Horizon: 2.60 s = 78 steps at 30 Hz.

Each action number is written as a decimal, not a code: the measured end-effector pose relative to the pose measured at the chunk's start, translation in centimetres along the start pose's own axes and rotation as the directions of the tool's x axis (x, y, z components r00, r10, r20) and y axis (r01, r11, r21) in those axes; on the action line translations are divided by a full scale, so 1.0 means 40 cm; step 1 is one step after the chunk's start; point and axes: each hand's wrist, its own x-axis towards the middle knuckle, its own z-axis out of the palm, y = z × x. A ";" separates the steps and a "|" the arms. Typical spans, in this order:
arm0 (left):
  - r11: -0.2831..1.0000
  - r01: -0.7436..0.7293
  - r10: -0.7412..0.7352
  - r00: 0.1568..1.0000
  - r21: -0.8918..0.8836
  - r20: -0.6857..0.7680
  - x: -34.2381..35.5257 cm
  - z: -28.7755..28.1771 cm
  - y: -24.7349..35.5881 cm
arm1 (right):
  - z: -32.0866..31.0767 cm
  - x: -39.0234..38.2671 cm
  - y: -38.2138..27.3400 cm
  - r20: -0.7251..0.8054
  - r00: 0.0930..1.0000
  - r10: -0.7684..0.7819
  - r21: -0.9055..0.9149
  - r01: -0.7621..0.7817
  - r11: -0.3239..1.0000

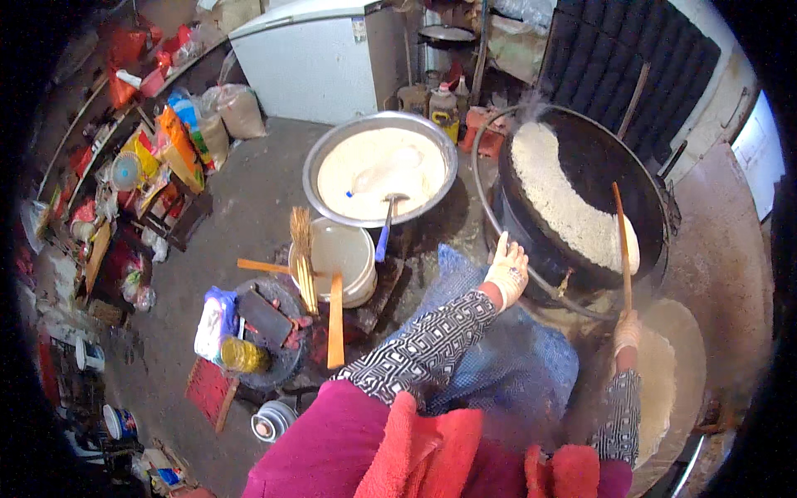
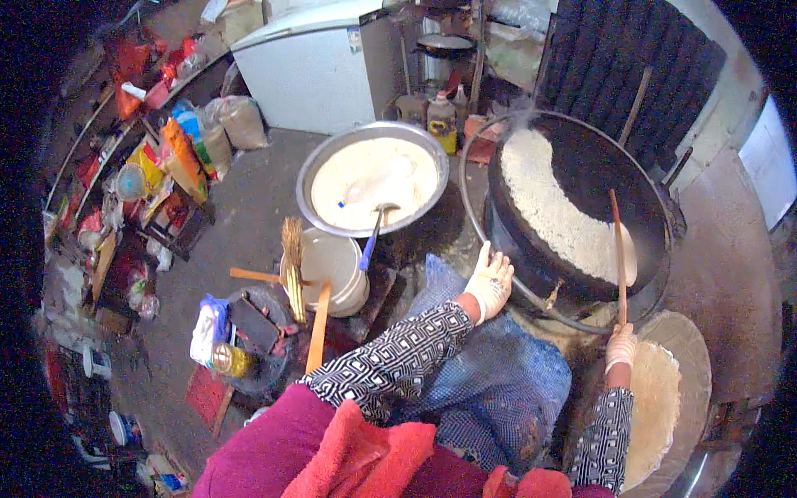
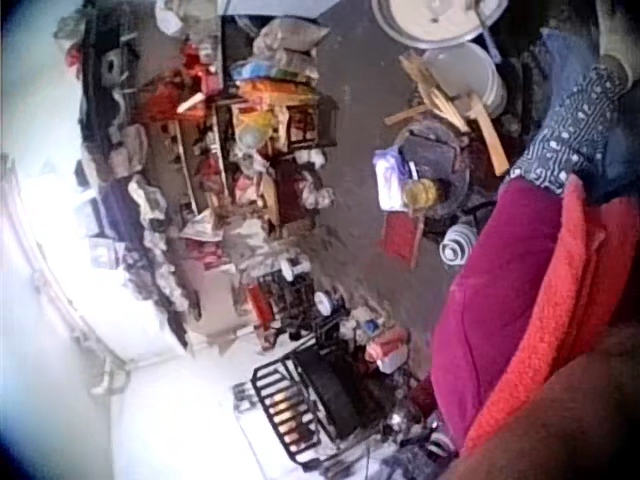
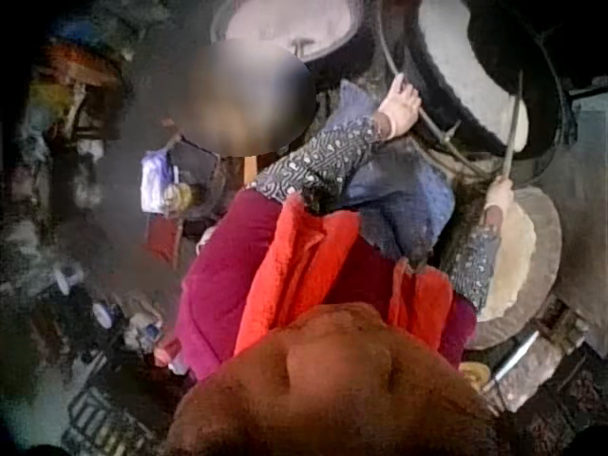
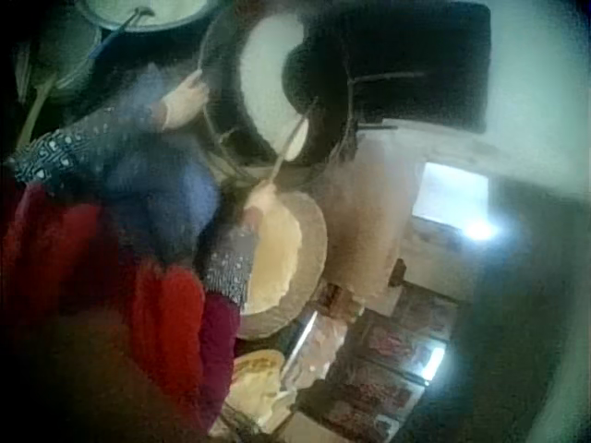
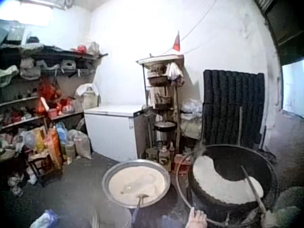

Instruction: The person cleans a large griddle using a blue scraper and a cloth, then pours batter from a bowl onto the griddle and spreads it into a thin layer using a long wooden stick.

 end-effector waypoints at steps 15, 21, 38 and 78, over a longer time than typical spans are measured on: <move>0.986 0.138 -0.135 0.990 0.089 -0.047 0.067 0.093 -0.158 | -0.171 -0.010 -0.156 0.144 0.987 0.077 0.087 -0.090 0.992; 0.997 0.071 -0.064 0.987 0.042 -0.147 0.104 0.025 -0.239 | -0.215 -0.106 -0.225 0.239 0.961 -0.137 0.205 0.088 0.975; 0.992 -0.120 0.120 0.993 -0.039 -0.016 -0.017 0.000 0.019 | -0.221 -0.094 -0.282 0.159 0.982 -0.098 0.169 0.071 0.983; 0.999 -0.044 0.042 0.996 0.020 0.079 -0.017 0.013 0.099 | -0.101 -0.004 -0.114 0.046 0.997 0.063 -0.097 -0.058 0.994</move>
